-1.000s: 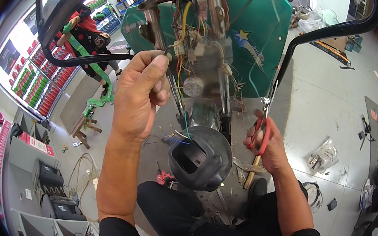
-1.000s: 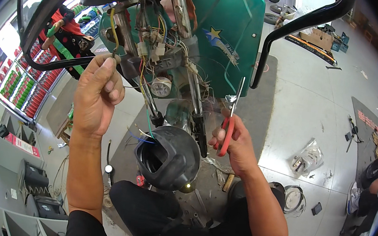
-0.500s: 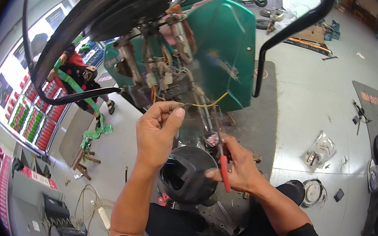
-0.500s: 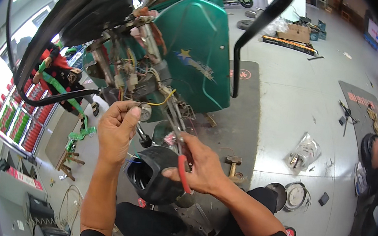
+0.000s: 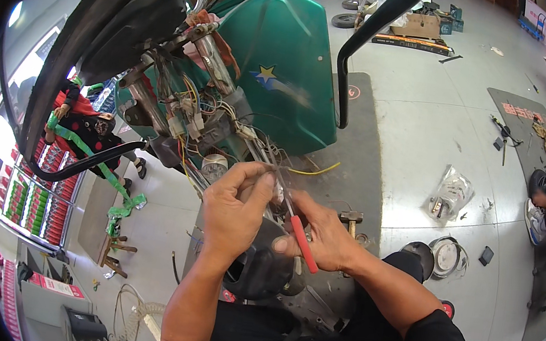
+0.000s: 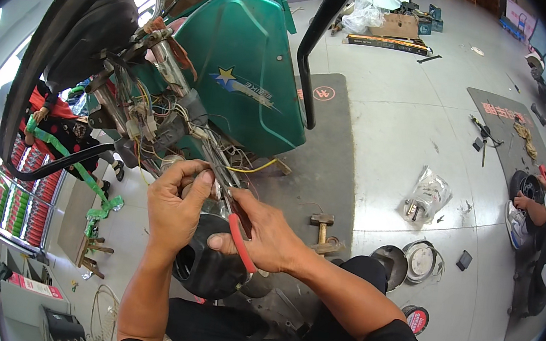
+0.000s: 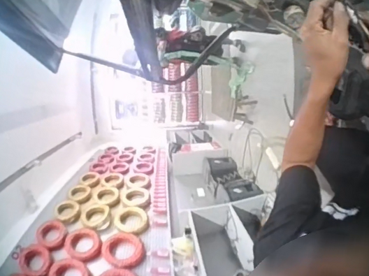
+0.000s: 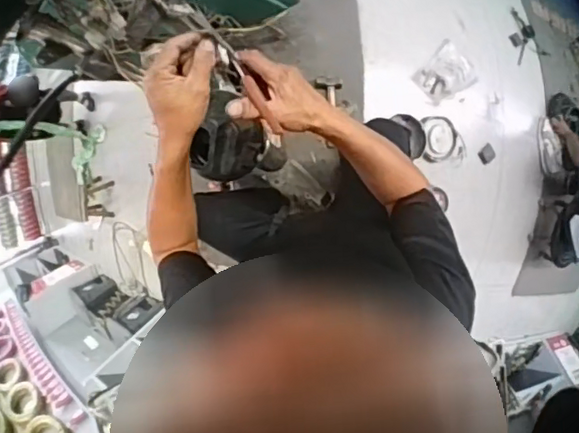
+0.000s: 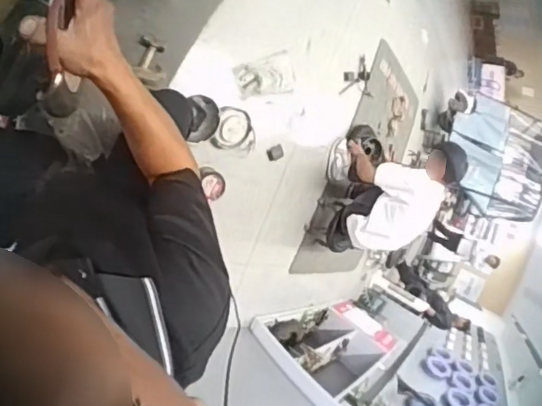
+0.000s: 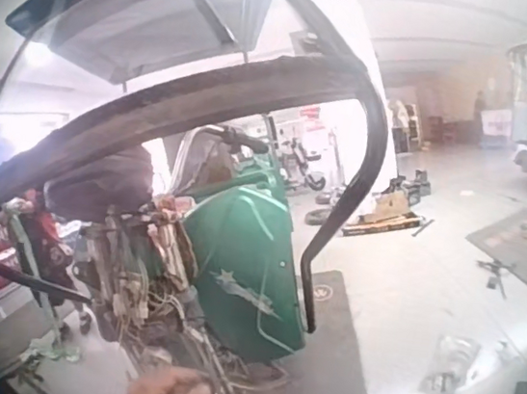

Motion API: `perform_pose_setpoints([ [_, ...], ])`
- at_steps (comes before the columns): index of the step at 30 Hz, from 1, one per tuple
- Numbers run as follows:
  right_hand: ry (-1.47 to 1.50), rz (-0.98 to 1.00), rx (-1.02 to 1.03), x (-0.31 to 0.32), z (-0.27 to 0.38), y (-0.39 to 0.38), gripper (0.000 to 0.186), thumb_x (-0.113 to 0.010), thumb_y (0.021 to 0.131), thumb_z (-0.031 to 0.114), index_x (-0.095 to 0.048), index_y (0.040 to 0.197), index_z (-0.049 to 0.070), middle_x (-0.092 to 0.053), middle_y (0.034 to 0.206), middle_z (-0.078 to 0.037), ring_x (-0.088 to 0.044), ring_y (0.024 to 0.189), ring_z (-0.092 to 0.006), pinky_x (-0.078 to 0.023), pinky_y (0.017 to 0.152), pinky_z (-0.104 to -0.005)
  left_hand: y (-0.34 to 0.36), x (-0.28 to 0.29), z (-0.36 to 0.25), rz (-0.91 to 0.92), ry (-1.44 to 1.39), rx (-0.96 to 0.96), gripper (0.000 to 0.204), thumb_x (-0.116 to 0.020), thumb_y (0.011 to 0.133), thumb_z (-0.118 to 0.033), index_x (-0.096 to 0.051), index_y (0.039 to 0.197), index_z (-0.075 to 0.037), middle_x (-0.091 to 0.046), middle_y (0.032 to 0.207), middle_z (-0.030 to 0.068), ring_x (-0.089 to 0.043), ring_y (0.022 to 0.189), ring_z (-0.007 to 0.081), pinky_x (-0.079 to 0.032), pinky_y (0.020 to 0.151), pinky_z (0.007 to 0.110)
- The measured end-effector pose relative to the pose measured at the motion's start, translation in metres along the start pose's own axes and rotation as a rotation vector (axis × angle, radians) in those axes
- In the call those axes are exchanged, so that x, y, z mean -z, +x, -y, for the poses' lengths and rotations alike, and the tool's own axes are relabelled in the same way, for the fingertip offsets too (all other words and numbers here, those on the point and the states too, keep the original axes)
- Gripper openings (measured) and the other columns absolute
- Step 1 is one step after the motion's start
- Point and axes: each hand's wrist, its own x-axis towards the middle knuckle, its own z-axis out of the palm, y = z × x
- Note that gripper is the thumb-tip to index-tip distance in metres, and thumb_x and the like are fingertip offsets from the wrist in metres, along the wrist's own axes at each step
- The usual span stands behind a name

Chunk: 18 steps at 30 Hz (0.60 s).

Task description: The person works on the exposed wiring harness of a green motorcycle, using red-handled pliers to strip wire insulation and then twisting and connecting wires by hand.

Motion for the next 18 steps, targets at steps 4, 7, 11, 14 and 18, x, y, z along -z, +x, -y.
perform_pose_setpoints([
  [4, 0.043, 0.023, -0.077, 0.002, 0.002, 0.000, 0.090, -0.086, 0.085, 0.054, -0.050, 0.149, 0.003, -0.061, 0.102, -0.006, -0.058, 0.093, -0.0146, -0.051, 0.083, -0.0325, 0.002, -0.001, 0.003, 0.009, 0.078, -0.024, 0.015, -0.072, 0.101, -0.006, -0.072, 0.112, 0.004, -0.075, 0.094, 0.0033, -0.065, 0.080, 0.0049, -0.051, 0.072, 0.021],
  [7, 0.077, -0.007, -0.033, -0.001, -0.007, 0.001, 0.078, -0.084, 0.089, 0.044, -0.052, 0.147, 0.003, -0.059, 0.097, -0.003, -0.057, 0.088, -0.0123, -0.050, 0.079, -0.0302, 0.002, 0.000, 0.001, 0.024, 0.104, -0.010, 0.015, -0.072, 0.101, -0.006, -0.072, 0.111, 0.005, -0.076, 0.094, 0.0046, -0.066, 0.080, 0.0053, -0.052, 0.072, 0.022],
  [11, 0.145, -0.031, -0.041, -0.004, -0.003, 0.000, 0.059, -0.082, 0.093, 0.026, -0.057, 0.141, 0.003, -0.058, 0.091, 0.002, -0.054, 0.083, -0.0092, -0.047, 0.074, -0.0272, 0.003, 0.005, -0.003, 0.056, 0.160, 0.014, 0.014, -0.070, 0.102, -0.007, -0.071, 0.108, 0.005, -0.077, 0.094, 0.0072, -0.069, 0.083, 0.0074, -0.055, 0.074, 0.024],
  [14, 0.126, -0.071, -0.024, -0.005, -0.008, 0.000, 0.049, -0.081, 0.092, 0.015, -0.060, 0.135, 0.003, -0.056, 0.090, 0.002, -0.054, 0.083, -0.0073, -0.046, 0.072, -0.0262, 0.003, 0.004, 0.001, 0.061, 0.125, 0.009, 0.014, -0.071, 0.102, -0.010, -0.070, 0.107, 0.003, -0.074, 0.090, 0.0027, -0.061, 0.078, 0.0036, -0.047, 0.068, 0.021],
  [18, 0.142, -0.142, 0.046, -0.006, -0.006, -0.002, 0.048, -0.082, 0.089, 0.020, -0.061, 0.127, 0.000, -0.058, 0.086, -0.003, -0.054, 0.077, -0.0103, -0.047, 0.069, -0.0288, 0.004, 0.004, -0.011, 0.119, 0.128, 0.027, 0.015, -0.071, 0.102, -0.011, -0.070, 0.109, 0.002, -0.072, 0.090, 0.0006, -0.056, 0.075, 0.0017, -0.043, 0.066, 0.020],
])
